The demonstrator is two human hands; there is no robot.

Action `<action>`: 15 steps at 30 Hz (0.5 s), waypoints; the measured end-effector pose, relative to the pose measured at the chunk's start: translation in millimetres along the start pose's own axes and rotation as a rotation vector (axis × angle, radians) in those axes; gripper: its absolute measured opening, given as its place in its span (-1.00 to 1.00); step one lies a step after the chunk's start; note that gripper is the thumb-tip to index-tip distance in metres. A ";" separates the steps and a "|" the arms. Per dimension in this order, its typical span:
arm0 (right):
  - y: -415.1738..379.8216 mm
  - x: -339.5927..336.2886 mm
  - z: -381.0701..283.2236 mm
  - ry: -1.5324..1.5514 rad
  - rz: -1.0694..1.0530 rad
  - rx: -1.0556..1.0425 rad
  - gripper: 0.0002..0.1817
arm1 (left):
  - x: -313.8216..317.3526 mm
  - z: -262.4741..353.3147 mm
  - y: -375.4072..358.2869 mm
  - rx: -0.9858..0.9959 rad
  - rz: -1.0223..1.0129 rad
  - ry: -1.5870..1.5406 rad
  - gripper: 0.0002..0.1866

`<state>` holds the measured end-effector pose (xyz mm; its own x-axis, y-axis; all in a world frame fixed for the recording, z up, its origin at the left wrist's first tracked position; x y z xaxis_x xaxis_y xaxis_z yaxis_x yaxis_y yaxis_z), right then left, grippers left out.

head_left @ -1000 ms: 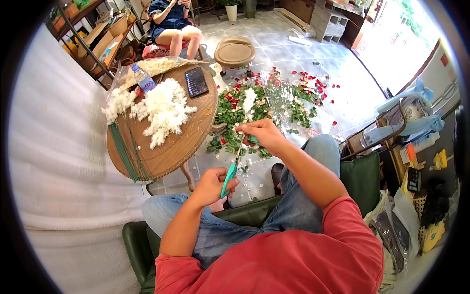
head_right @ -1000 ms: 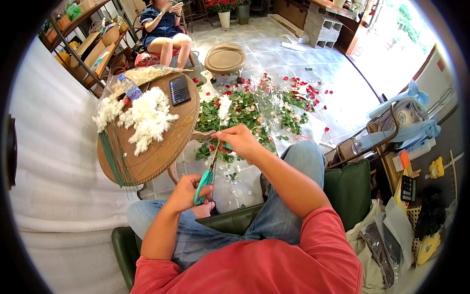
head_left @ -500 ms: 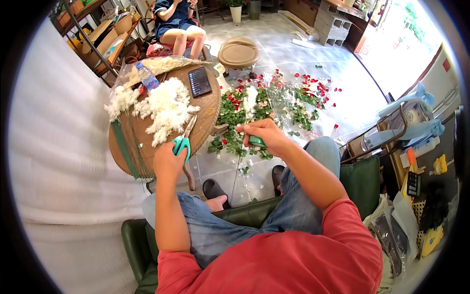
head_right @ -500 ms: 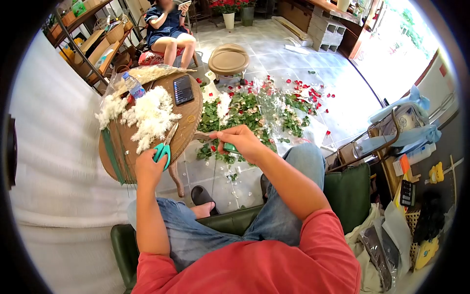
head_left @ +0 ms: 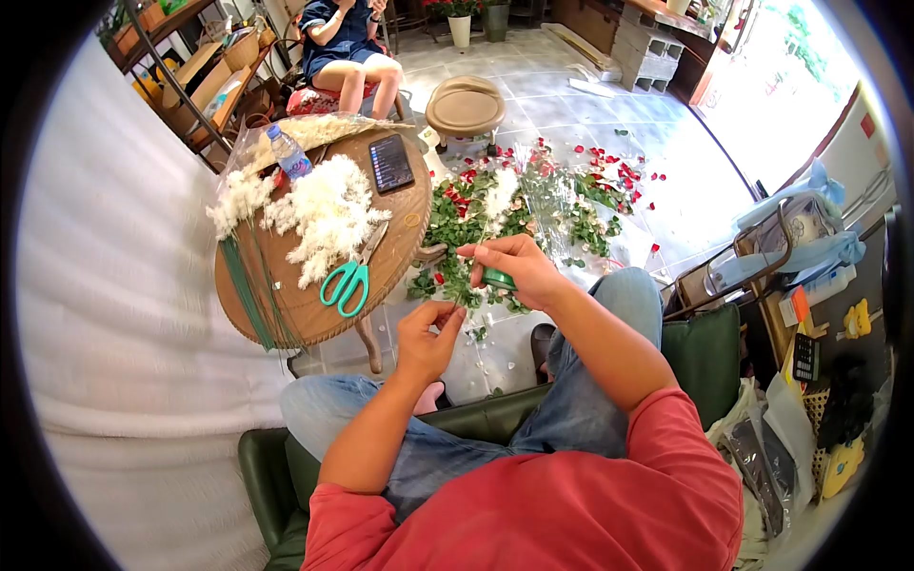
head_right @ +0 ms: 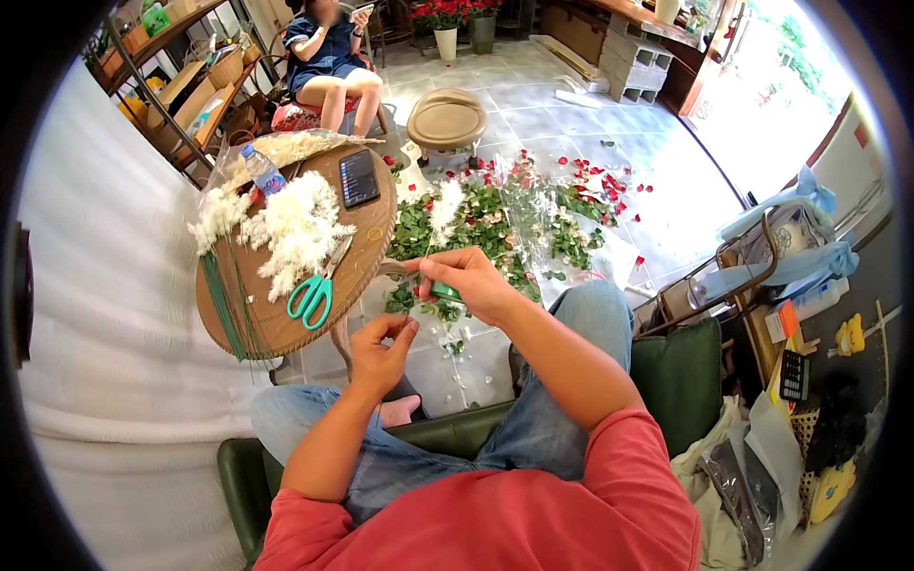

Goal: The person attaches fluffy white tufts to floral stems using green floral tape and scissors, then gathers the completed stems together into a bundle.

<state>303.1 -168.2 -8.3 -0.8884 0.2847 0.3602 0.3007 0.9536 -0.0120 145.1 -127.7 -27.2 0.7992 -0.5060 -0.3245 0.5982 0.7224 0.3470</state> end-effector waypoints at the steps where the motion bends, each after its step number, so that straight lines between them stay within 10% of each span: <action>1: -0.4 -1.3 0.7 0.001 0.002 -0.002 -0.69 | -1.3 -12.7 -0.5 -0.056 0.044 -0.077 -0.88; 15: -12.0 1.7 -24.2 -0.369 0.087 -0.263 -0.84 | -6.4 -15.6 -5.4 -0.169 0.088 -0.258 -0.84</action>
<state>306.4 -181.5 15.0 -0.9056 0.4239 0.0111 0.4152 0.8810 0.2267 135.9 -121.0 -40.7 0.8487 -0.5256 -0.0581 0.5254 0.8257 0.2055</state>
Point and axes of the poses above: each hand's wrist, its own y-axis towards the middle knuckle, its own x-axis out of the palm, z = x × y, the point moved 10 cm from there along y, towards the middle knuckle, and after that the axes turned 5 degrees about z, right-handed, at the moved point
